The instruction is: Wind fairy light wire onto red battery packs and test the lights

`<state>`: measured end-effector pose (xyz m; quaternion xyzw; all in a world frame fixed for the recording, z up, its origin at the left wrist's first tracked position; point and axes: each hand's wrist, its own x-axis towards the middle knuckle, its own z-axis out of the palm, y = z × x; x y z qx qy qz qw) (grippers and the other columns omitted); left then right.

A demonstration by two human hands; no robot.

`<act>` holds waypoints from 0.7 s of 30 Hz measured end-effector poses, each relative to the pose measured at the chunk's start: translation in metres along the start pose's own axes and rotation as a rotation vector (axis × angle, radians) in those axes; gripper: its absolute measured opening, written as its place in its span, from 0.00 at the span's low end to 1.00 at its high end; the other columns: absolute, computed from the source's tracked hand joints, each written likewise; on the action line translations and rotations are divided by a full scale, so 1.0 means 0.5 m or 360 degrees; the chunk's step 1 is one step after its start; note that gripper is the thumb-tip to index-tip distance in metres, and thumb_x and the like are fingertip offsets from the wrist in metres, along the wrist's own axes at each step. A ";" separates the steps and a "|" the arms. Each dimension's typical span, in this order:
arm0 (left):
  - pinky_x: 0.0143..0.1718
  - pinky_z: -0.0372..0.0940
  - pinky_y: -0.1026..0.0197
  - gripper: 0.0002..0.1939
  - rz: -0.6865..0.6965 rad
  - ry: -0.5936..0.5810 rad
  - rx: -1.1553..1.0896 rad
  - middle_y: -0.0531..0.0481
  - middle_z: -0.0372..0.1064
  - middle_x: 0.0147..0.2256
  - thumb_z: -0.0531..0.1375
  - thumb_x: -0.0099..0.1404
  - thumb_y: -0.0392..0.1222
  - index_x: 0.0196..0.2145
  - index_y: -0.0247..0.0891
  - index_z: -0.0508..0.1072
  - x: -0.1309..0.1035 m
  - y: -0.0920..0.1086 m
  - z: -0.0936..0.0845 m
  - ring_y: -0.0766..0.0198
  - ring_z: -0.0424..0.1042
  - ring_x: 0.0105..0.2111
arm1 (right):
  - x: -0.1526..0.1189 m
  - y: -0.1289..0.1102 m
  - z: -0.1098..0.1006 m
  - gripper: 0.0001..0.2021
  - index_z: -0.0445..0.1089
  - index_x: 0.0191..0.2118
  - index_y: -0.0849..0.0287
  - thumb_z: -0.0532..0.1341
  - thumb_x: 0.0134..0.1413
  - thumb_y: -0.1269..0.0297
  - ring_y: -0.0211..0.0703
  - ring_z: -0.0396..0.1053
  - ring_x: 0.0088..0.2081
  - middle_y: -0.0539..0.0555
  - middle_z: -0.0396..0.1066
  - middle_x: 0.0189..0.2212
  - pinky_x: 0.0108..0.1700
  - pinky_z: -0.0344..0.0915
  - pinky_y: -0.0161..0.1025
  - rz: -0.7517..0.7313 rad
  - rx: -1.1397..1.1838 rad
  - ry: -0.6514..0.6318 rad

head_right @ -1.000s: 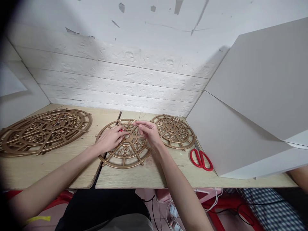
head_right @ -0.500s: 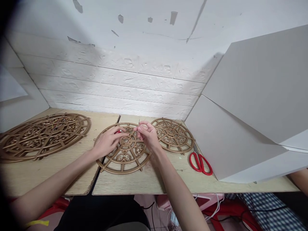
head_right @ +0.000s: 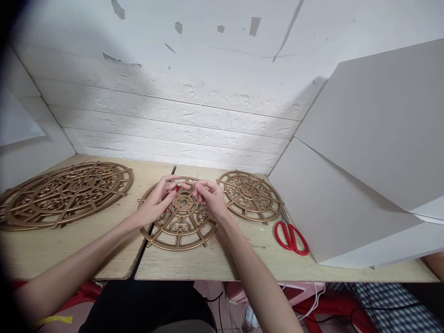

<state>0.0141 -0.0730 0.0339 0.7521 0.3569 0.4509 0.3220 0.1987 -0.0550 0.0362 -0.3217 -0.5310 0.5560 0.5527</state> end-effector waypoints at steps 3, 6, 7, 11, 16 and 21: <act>0.31 0.67 0.62 0.24 -0.0054 -0.0040 -0.0141 0.43 0.70 0.47 0.52 0.65 0.44 0.58 0.42 0.53 -0.002 -0.005 0.008 0.66 0.71 0.30 | -0.001 0.002 0.004 0.12 0.72 0.29 0.60 0.67 0.43 0.56 0.29 0.53 0.16 0.46 0.66 0.18 0.17 0.46 0.30 0.0037 -0.0024 -0.0003; 0.29 0.68 0.62 0.27 -0.0131 -0.0063 -0.0286 0.43 0.70 0.47 0.55 0.64 0.46 0.58 0.43 0.52 -0.003 -0.007 0.011 0.66 0.72 0.29 | -0.002 0.002 0.004 0.13 0.72 0.28 0.60 0.67 0.44 0.55 0.29 0.52 0.15 0.46 0.64 0.16 0.17 0.44 0.30 0.0019 -0.0100 -0.0021; 0.29 0.69 0.62 0.28 -0.0151 -0.0066 -0.0340 0.43 0.70 0.46 0.56 0.63 0.46 0.58 0.43 0.52 -0.003 -0.007 0.011 0.65 0.73 0.30 | -0.003 0.002 0.004 0.13 0.72 0.28 0.60 0.67 0.44 0.54 0.29 0.52 0.15 0.46 0.63 0.16 0.17 0.44 0.30 0.0011 -0.0132 -0.0026; 0.35 0.72 0.59 0.29 -0.0183 -0.0042 -0.0508 0.44 0.71 0.42 0.58 0.62 0.47 0.58 0.41 0.53 -0.002 -0.004 0.010 0.61 0.73 0.37 | -0.005 0.002 0.003 0.13 0.72 0.28 0.60 0.67 0.45 0.54 0.29 0.51 0.16 0.46 0.63 0.15 0.18 0.45 0.30 -0.0008 -0.0253 -0.0054; 0.35 0.72 0.57 0.27 -0.0172 -0.0044 -0.0522 0.45 0.72 0.39 0.58 0.61 0.46 0.56 0.41 0.56 -0.001 -0.001 0.010 0.60 0.74 0.38 | -0.005 0.005 0.001 0.13 0.74 0.29 0.60 0.66 0.45 0.54 0.30 0.53 0.17 0.47 0.65 0.16 0.19 0.46 0.31 -0.0006 -0.0316 -0.0090; 0.35 0.71 0.59 0.24 -0.0158 -0.0043 -0.0514 0.45 0.73 0.39 0.60 0.61 0.45 0.52 0.40 0.60 -0.002 0.002 0.009 0.59 0.74 0.37 | -0.008 -0.001 0.002 0.13 0.74 0.28 0.61 0.67 0.44 0.54 0.30 0.53 0.17 0.47 0.63 0.15 0.19 0.47 0.30 0.0031 -0.0348 -0.0105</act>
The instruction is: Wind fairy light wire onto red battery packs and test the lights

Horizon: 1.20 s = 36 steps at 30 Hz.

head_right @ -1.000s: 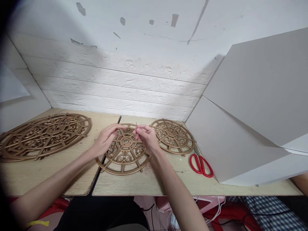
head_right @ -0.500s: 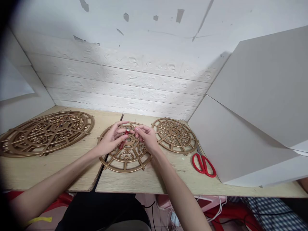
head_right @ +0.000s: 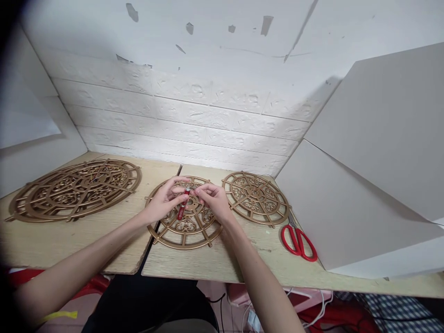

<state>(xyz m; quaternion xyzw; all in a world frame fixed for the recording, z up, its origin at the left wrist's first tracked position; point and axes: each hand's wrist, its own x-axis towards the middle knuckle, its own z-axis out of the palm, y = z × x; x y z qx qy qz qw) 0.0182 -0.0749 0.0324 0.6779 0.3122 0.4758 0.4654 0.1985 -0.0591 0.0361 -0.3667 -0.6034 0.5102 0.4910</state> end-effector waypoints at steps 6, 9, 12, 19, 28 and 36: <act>0.32 0.71 0.59 0.19 -0.0028 -0.0003 -0.0073 0.45 0.74 0.39 0.60 0.60 0.46 0.47 0.41 0.62 0.000 -0.002 0.001 0.60 0.75 0.33 | -0.005 -0.008 0.003 0.14 0.74 0.28 0.61 0.67 0.43 0.54 0.30 0.53 0.17 0.47 0.63 0.15 0.19 0.47 0.30 0.0032 -0.0052 0.0006; 0.33 0.70 0.60 0.17 0.0021 0.0049 -0.0026 0.46 0.75 0.35 0.62 0.59 0.45 0.45 0.40 0.65 0.000 -0.007 0.001 0.60 0.75 0.33 | -0.006 -0.009 0.002 0.14 0.73 0.28 0.62 0.67 0.43 0.53 0.30 0.53 0.18 0.46 0.61 0.14 0.19 0.47 0.30 0.0014 -0.0085 -0.0010; 0.33 0.69 0.61 0.16 0.0071 0.0080 -0.0009 0.47 0.75 0.34 0.62 0.58 0.45 0.43 0.40 0.67 0.001 -0.011 0.000 0.60 0.74 0.34 | -0.005 -0.006 -0.001 0.14 0.73 0.27 0.61 0.66 0.43 0.54 0.30 0.52 0.17 0.46 0.60 0.14 0.19 0.47 0.30 -0.0006 -0.0110 -0.0014; 0.36 0.68 0.61 0.12 0.0103 -0.0021 0.0112 0.45 0.74 0.38 0.59 0.61 0.45 0.41 0.38 0.66 -0.001 -0.013 -0.001 0.61 0.74 0.36 | 0.002 0.011 -0.009 0.11 0.72 0.27 0.60 0.68 0.43 0.56 0.32 0.56 0.19 0.48 0.66 0.19 0.22 0.53 0.31 -0.0052 0.0034 0.0064; 0.33 0.70 0.59 0.14 0.0008 0.0069 -0.0210 0.41 0.75 0.39 0.61 0.58 0.47 0.38 0.36 0.65 0.004 -0.017 0.001 0.60 0.74 0.35 | 0.011 0.003 -0.016 0.07 0.75 0.28 0.58 0.69 0.38 0.63 0.35 0.62 0.27 0.51 0.69 0.25 0.30 0.61 0.34 -0.0177 0.0465 0.0263; 0.33 0.71 0.54 0.17 -0.0126 0.0344 -0.0695 0.46 0.75 0.32 0.66 0.53 0.44 0.34 0.36 0.63 0.014 -0.004 -0.007 0.62 0.74 0.29 | -0.004 -0.013 -0.005 0.07 0.72 0.30 0.57 0.67 0.44 0.61 0.31 0.55 0.20 0.49 0.67 0.22 0.23 0.54 0.32 -0.0140 0.0411 0.0035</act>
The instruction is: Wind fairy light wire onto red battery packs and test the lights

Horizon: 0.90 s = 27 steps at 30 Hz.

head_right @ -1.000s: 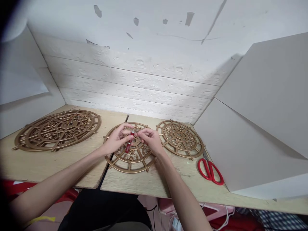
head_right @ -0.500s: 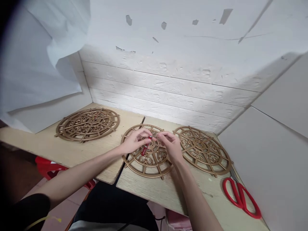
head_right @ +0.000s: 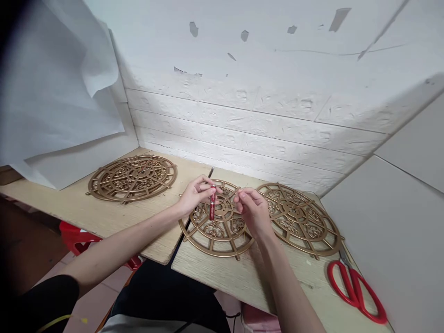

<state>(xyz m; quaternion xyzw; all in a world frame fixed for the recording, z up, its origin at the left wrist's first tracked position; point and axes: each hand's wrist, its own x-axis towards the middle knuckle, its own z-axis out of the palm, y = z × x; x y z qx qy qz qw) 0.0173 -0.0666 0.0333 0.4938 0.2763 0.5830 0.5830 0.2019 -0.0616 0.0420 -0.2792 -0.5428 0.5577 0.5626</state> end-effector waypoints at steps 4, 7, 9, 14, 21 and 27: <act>0.35 0.71 0.52 0.15 -0.0033 0.0204 -0.0221 0.46 0.75 0.32 0.66 0.53 0.38 0.33 0.36 0.62 0.009 0.006 -0.010 0.64 0.74 0.29 | -0.011 0.006 0.010 0.11 0.72 0.29 0.59 0.65 0.48 0.56 0.33 0.56 0.20 0.48 0.64 0.18 0.22 0.52 0.32 0.0023 -0.0574 -0.0213; 0.38 0.71 0.51 0.13 -0.0082 0.0308 -0.0343 0.47 0.74 0.31 0.65 0.54 0.34 0.32 0.36 0.62 0.014 0.007 -0.015 0.65 0.74 0.30 | -0.016 0.014 0.020 0.14 0.73 0.29 0.61 0.63 0.50 0.53 0.33 0.53 0.20 0.47 0.60 0.17 0.22 0.50 0.33 -0.0051 -0.0957 -0.0395; 0.40 0.71 0.50 0.12 -0.0127 0.0377 -0.0409 0.47 0.74 0.30 0.63 0.56 0.33 0.32 0.36 0.61 0.016 0.006 -0.018 0.64 0.74 0.30 | -0.019 0.017 0.025 0.15 0.73 0.29 0.61 0.61 0.52 0.53 0.32 0.52 0.20 0.47 0.59 0.17 0.23 0.49 0.33 -0.0106 -0.1093 -0.0485; 0.41 0.70 0.52 0.10 -0.0240 0.0565 -0.0492 0.48 0.73 0.28 0.60 0.59 0.30 0.31 0.36 0.60 0.022 -0.003 -0.023 0.64 0.75 0.31 | -0.021 0.017 0.029 0.15 0.74 0.29 0.61 0.59 0.54 0.54 0.33 0.51 0.20 0.48 0.59 0.17 0.23 0.48 0.33 -0.0207 -0.1273 -0.0516; 0.40 0.71 0.54 0.10 -0.0263 0.0585 -0.0512 0.49 0.73 0.29 0.61 0.58 0.30 0.31 0.36 0.61 0.023 -0.016 -0.025 0.64 0.75 0.32 | -0.020 0.028 0.027 0.13 0.73 0.30 0.60 0.57 0.56 0.57 0.34 0.51 0.20 0.47 0.58 0.17 0.23 0.49 0.33 -0.0343 -0.1388 -0.0485; 0.40 0.71 0.55 0.08 -0.0313 0.0670 -0.0521 0.49 0.72 0.28 0.58 0.60 0.28 0.31 0.35 0.62 0.026 -0.018 -0.023 0.66 0.75 0.31 | -0.023 0.037 0.027 0.11 0.72 0.31 0.60 0.56 0.57 0.61 0.33 0.48 0.19 0.45 0.52 0.15 0.24 0.47 0.33 -0.0465 -0.1556 -0.0401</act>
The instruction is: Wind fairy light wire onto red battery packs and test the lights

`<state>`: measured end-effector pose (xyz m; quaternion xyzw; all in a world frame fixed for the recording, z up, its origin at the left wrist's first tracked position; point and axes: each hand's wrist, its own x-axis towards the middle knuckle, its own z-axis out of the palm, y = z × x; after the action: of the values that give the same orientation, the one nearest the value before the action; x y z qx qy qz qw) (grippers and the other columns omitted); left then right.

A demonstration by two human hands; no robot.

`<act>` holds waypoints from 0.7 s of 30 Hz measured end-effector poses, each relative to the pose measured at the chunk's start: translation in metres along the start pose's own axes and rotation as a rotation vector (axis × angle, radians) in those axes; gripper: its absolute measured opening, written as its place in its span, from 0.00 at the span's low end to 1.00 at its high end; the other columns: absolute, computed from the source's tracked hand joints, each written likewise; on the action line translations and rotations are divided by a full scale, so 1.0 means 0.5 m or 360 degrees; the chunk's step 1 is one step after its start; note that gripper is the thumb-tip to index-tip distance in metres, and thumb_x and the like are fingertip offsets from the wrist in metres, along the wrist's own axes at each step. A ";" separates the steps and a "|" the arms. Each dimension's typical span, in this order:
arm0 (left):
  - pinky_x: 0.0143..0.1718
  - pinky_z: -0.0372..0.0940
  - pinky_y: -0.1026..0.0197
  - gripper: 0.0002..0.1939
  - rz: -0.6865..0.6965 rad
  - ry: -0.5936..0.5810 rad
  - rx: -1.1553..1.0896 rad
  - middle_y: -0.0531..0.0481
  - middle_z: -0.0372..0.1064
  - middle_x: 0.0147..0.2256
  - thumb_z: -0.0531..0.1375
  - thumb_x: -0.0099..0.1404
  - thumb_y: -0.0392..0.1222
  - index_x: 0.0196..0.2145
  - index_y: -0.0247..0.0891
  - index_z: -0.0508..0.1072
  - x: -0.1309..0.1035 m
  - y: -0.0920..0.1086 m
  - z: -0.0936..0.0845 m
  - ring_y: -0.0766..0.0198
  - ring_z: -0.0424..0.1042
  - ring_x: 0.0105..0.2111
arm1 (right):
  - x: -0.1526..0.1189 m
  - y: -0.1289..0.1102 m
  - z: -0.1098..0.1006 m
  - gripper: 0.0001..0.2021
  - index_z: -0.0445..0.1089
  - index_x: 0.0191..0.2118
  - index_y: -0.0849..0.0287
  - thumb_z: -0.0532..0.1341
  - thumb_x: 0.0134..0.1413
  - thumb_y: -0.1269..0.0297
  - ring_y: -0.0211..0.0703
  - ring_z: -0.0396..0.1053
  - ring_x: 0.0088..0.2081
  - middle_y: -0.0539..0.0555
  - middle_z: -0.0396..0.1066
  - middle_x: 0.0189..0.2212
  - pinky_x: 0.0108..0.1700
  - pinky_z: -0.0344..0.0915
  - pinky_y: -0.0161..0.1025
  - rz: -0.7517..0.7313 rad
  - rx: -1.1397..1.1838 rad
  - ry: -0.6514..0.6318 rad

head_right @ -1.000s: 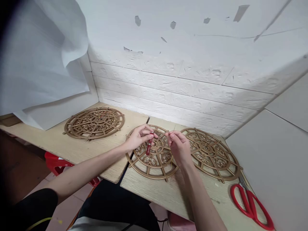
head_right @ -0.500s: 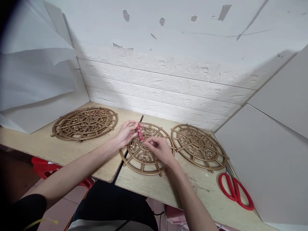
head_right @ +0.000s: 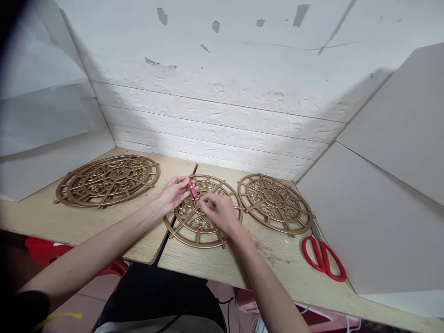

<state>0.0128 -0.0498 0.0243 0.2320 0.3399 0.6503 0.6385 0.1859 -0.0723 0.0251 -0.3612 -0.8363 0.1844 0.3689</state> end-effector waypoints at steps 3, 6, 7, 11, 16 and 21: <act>0.39 0.72 0.54 0.09 0.0013 0.0018 -0.0041 0.49 0.71 0.28 0.60 0.59 0.27 0.30 0.35 0.62 -0.002 0.001 0.003 0.65 0.74 0.31 | 0.000 -0.002 0.000 0.10 0.73 0.31 0.60 0.56 0.56 0.62 0.33 0.49 0.18 0.45 0.53 0.14 0.24 0.47 0.32 -0.0021 -0.0040 0.0020; 0.38 0.72 0.55 0.09 0.0012 0.0029 -0.0047 0.49 0.70 0.27 0.58 0.59 0.26 0.30 0.35 0.61 -0.005 0.003 0.005 0.65 0.74 0.31 | 0.001 -0.004 -0.001 0.11 0.73 0.30 0.60 0.56 0.56 0.61 0.32 0.49 0.18 0.45 0.53 0.14 0.24 0.47 0.32 -0.0013 -0.0081 0.0028; 0.37 0.72 0.55 0.09 0.0013 0.0027 -0.0038 0.50 0.70 0.27 0.58 0.60 0.26 0.30 0.35 0.61 -0.006 0.003 0.006 0.65 0.74 0.30 | 0.001 -0.005 -0.001 0.11 0.73 0.30 0.60 0.56 0.56 0.61 0.32 0.49 0.18 0.45 0.53 0.14 0.24 0.47 0.32 -0.0007 -0.0098 0.0031; 0.38 0.72 0.56 0.09 0.0077 -0.0014 -0.0006 0.52 0.70 0.26 0.58 0.59 0.27 0.30 0.36 0.61 -0.010 0.001 0.008 0.67 0.73 0.30 | 0.000 -0.005 0.000 0.11 0.74 0.30 0.59 0.57 0.55 0.60 0.32 0.48 0.18 0.44 0.52 0.13 0.23 0.46 0.32 0.0013 -0.0134 0.0043; 0.38 0.72 0.52 0.12 0.0167 -0.0056 0.0023 0.53 0.69 0.26 0.63 0.55 0.30 0.30 0.36 0.61 -0.013 -0.003 0.011 0.67 0.73 0.30 | 0.001 0.002 0.005 0.09 0.72 0.27 0.59 0.58 0.53 0.63 0.31 0.47 0.17 0.44 0.51 0.13 0.22 0.45 0.32 0.0002 -0.0124 0.0072; 0.38 0.72 0.53 0.13 0.0211 -0.0089 0.0032 0.55 0.69 0.26 0.64 0.54 0.31 0.30 0.37 0.61 -0.012 -0.007 0.009 0.68 0.72 0.29 | 0.000 0.008 0.008 0.08 0.72 0.26 0.59 0.58 0.51 0.65 0.32 0.52 0.18 0.46 0.57 0.15 0.23 0.49 0.31 -0.0039 -0.0148 0.0082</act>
<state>0.0190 -0.0554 0.0254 0.2785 0.3124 0.6810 0.6009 0.1846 -0.0699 0.0202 -0.3723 -0.8385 0.1315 0.3754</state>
